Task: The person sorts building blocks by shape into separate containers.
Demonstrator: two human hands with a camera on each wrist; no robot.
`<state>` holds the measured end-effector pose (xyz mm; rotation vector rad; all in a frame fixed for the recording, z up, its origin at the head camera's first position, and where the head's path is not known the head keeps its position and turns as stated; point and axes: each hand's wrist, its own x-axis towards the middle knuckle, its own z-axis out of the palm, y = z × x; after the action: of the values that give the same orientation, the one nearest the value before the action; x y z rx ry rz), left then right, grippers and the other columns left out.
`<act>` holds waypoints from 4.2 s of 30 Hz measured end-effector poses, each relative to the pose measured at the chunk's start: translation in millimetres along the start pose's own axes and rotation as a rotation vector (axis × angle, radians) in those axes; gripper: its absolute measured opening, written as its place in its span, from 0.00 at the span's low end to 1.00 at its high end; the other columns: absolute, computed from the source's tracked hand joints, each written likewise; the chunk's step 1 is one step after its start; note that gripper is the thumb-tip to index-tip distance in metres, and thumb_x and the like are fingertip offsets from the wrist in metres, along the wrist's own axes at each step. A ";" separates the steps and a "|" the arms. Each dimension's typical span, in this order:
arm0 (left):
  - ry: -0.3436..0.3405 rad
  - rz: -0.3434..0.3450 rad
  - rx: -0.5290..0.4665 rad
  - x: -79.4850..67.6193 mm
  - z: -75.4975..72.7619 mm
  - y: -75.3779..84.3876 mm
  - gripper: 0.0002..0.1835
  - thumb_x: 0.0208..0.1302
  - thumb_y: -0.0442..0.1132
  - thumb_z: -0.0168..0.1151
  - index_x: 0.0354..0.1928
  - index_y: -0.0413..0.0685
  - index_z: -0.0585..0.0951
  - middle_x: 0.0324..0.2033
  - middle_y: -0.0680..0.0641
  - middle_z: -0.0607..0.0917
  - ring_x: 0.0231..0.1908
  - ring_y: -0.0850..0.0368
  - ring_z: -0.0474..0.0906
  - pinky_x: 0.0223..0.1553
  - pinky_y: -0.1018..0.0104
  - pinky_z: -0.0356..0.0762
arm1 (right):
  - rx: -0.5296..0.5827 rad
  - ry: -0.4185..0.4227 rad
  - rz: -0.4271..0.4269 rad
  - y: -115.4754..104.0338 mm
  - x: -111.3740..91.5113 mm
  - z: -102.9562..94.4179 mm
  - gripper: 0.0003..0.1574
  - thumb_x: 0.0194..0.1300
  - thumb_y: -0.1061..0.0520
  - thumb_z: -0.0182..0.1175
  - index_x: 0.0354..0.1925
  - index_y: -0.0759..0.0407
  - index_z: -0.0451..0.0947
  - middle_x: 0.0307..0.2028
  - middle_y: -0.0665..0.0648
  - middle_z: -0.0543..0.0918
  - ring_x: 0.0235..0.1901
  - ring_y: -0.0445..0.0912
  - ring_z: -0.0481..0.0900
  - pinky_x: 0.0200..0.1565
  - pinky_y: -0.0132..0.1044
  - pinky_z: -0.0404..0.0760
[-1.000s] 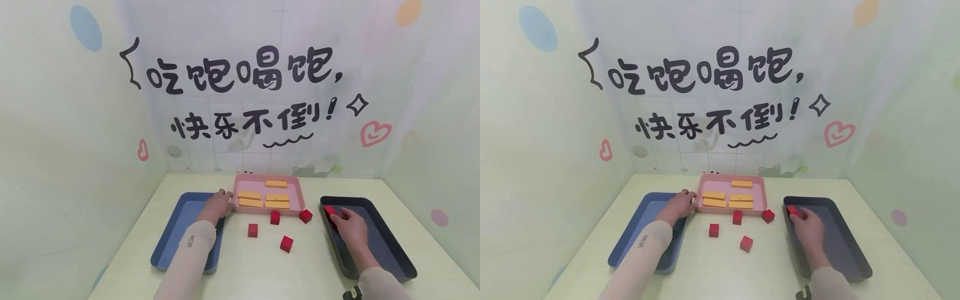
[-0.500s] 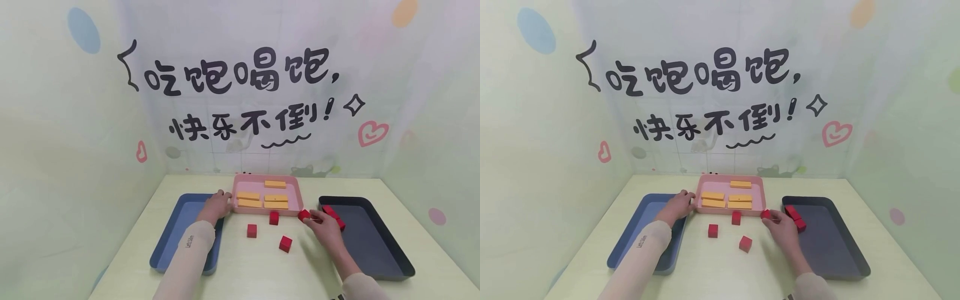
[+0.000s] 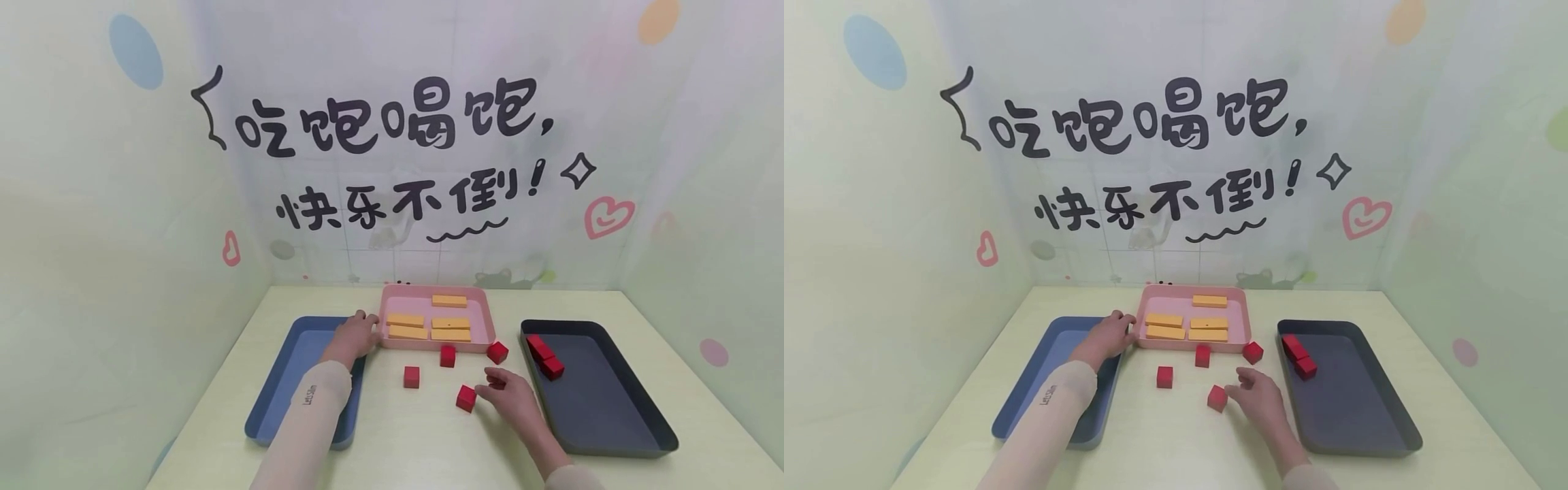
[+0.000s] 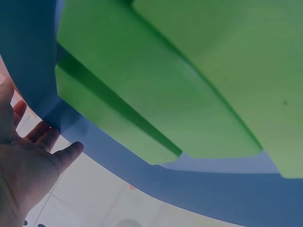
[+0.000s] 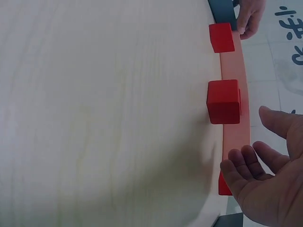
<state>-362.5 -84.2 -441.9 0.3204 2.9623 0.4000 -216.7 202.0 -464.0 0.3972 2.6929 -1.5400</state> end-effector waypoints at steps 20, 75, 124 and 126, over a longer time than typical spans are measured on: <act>0.005 -0.018 -0.007 1.2 0.6 -0.4 0.26 0.73 0.48 0.54 0.70 0.51 0.71 0.65 0.39 0.69 0.62 0.40 0.69 0.64 0.41 0.65 | -0.051 -0.065 -0.036 4.1 -2.4 15.5 0.29 0.54 0.62 0.73 0.55 0.69 0.79 0.43 0.58 0.82 0.42 0.51 0.77 0.45 0.45 0.81; -0.002 -0.010 0.002 2.8 1.7 -1.5 0.25 0.74 0.49 0.55 0.69 0.52 0.71 0.64 0.39 0.69 0.61 0.40 0.70 0.63 0.40 0.66 | -0.046 0.058 -0.062 -23.4 -13.2 -36.6 0.29 0.62 0.57 0.68 0.60 0.67 0.77 0.46 0.64 0.81 0.43 0.54 0.77 0.36 0.38 0.78; -0.007 -0.010 0.003 -3.6 -3.7 0.5 0.25 0.74 0.48 0.55 0.69 0.50 0.71 0.64 0.39 0.69 0.61 0.40 0.69 0.63 0.40 0.65 | -0.096 0.314 0.124 33.7 4.9 -108.1 0.32 0.65 0.56 0.62 0.61 0.75 0.71 0.57 0.78 0.73 0.53 0.68 0.71 0.44 0.52 0.77; -0.009 -0.010 0.004 -3.6 -3.9 0.5 0.25 0.74 0.48 0.55 0.69 0.50 0.71 0.64 0.38 0.69 0.61 0.40 0.69 0.64 0.40 0.65 | -0.096 0.308 0.138 35.5 6.0 -107.9 0.32 0.65 0.57 0.62 0.60 0.76 0.71 0.57 0.78 0.72 0.53 0.68 0.70 0.47 0.56 0.75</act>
<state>-359.5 -85.5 -437.7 0.3064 2.9553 0.3911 -202.4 312.1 -439.2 0.8609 2.8713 -1.4080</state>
